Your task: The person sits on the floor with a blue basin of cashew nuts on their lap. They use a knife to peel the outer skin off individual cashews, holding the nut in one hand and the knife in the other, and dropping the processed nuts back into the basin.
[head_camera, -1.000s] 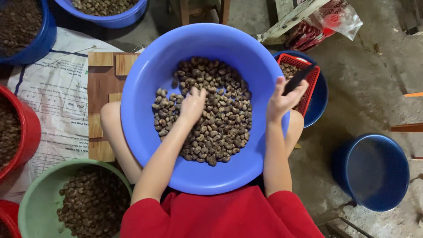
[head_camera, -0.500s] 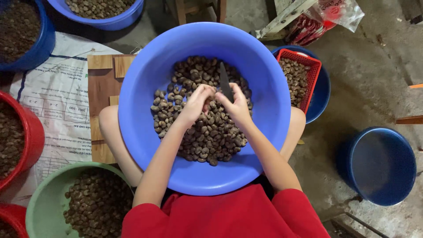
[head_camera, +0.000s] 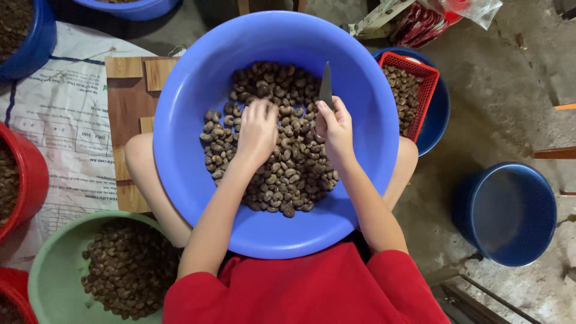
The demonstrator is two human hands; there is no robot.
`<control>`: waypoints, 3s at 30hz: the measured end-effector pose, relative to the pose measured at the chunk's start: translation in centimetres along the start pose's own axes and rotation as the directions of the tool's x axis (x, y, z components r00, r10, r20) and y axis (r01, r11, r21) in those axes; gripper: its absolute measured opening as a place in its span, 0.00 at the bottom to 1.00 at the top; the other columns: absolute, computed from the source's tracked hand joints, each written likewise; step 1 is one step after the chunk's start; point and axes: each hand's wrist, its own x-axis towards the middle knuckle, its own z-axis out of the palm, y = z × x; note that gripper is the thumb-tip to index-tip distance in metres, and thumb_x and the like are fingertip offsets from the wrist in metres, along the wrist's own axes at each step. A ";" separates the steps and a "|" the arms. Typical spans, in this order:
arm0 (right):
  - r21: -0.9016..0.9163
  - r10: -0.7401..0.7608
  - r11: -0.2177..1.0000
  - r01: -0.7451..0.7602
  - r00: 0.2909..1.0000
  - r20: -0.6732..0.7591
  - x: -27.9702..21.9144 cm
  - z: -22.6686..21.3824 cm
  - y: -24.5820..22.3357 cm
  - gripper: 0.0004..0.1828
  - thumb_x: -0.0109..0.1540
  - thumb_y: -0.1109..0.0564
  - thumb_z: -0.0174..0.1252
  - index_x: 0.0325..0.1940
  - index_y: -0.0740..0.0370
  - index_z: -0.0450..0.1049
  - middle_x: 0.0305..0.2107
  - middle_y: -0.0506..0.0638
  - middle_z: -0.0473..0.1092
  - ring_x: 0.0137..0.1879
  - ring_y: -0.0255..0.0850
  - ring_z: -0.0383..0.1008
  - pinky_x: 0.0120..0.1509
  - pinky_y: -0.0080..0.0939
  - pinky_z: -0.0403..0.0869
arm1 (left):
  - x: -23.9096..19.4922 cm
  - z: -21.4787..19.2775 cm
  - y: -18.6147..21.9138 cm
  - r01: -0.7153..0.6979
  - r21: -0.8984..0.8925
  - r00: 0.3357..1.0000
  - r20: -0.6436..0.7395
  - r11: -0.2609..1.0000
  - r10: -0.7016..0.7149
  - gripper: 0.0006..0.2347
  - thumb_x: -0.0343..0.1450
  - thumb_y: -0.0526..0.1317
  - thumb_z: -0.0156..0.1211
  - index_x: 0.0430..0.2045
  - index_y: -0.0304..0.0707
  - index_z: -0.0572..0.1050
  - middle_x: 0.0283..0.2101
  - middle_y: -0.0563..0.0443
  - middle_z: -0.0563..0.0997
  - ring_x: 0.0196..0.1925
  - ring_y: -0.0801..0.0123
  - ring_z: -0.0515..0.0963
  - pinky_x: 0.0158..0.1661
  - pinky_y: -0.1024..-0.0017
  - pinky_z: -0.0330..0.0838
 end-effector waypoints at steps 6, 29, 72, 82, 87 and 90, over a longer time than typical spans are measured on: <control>-0.092 0.002 0.996 -0.003 1.000 -0.005 -0.4 0.3 0.1 0.06 0.70 0.56 0.56 0.46 0.59 0.68 0.23 0.36 0.59 0.24 0.24 0.53 0.25 0.29 0.51 | -2.3 3.7 3.6 0.001 -0.063 0.921 0.390 0.998 0.024 0.24 0.61 0.44 0.63 0.47 0.23 0.76 0.42 0.38 0.79 0.46 0.51 0.79 0.41 0.54 0.74; -0.144 -0.049 0.988 0.050 0.999 0.004 0.0 -0.1 -0.1 0.07 0.70 0.56 0.57 0.45 0.60 0.67 0.23 0.37 0.60 0.25 0.24 0.54 0.27 0.28 0.53 | -2.4 7.9 4.4 -0.163 -0.113 0.971 0.159 0.980 0.180 0.13 0.68 0.37 0.58 0.47 0.40 0.74 0.48 0.50 0.77 0.43 0.59 0.78 0.33 0.65 0.77; -0.911 -0.403 -0.012 0.411 0.832 0.381 -0.9 0.6 -1.4 0.09 0.68 0.54 0.62 0.36 0.58 0.73 0.20 0.54 0.70 0.25 0.53 0.72 0.28 0.51 0.67 | 2.5 -7.2 -0.9 0.087 -0.687 0.983 -0.058 0.721 -0.175 0.12 0.76 0.35 0.65 0.51 0.31 0.74 0.42 0.42 0.84 0.42 0.63 0.87 0.39 0.72 0.81; -0.818 -0.297 0.465 0.339 0.930 0.217 -0.7 -0.8 -0.1 0.07 0.71 0.54 0.59 0.43 0.58 0.76 0.21 0.45 0.70 0.22 0.35 0.70 0.29 0.40 0.67 | 2.7 -8.0 0.3 -0.052 -0.623 0.993 -0.115 0.781 -0.025 0.12 0.74 0.36 0.67 0.49 0.32 0.75 0.46 0.40 0.83 0.46 0.53 0.84 0.46 0.64 0.79; -0.192 0.073 0.981 -0.037 0.980 0.183 -0.8 -0.7 1.3 0.14 0.67 0.54 0.64 0.51 0.61 0.69 0.30 0.41 0.67 0.29 0.27 0.62 0.31 0.28 0.60 | 2.9 -8.1 2.2 -0.158 -0.634 0.987 -0.129 0.757 0.098 0.11 0.70 0.36 0.67 0.44 0.36 0.75 0.46 0.44 0.83 0.48 0.53 0.83 0.48 0.65 0.78; -0.050 0.033 0.998 -0.024 0.982 0.187 -1.4 -0.4 0.4 0.14 0.66 0.54 0.64 0.51 0.60 0.69 0.33 0.43 0.69 0.31 0.26 0.63 0.32 0.26 0.60 | 3.0 -8.0 2.6 0.257 -0.869 0.966 0.236 0.422 -0.102 0.12 0.71 0.38 0.66 0.45 0.33 0.75 0.39 0.48 0.83 0.40 0.68 0.85 0.38 0.72 0.81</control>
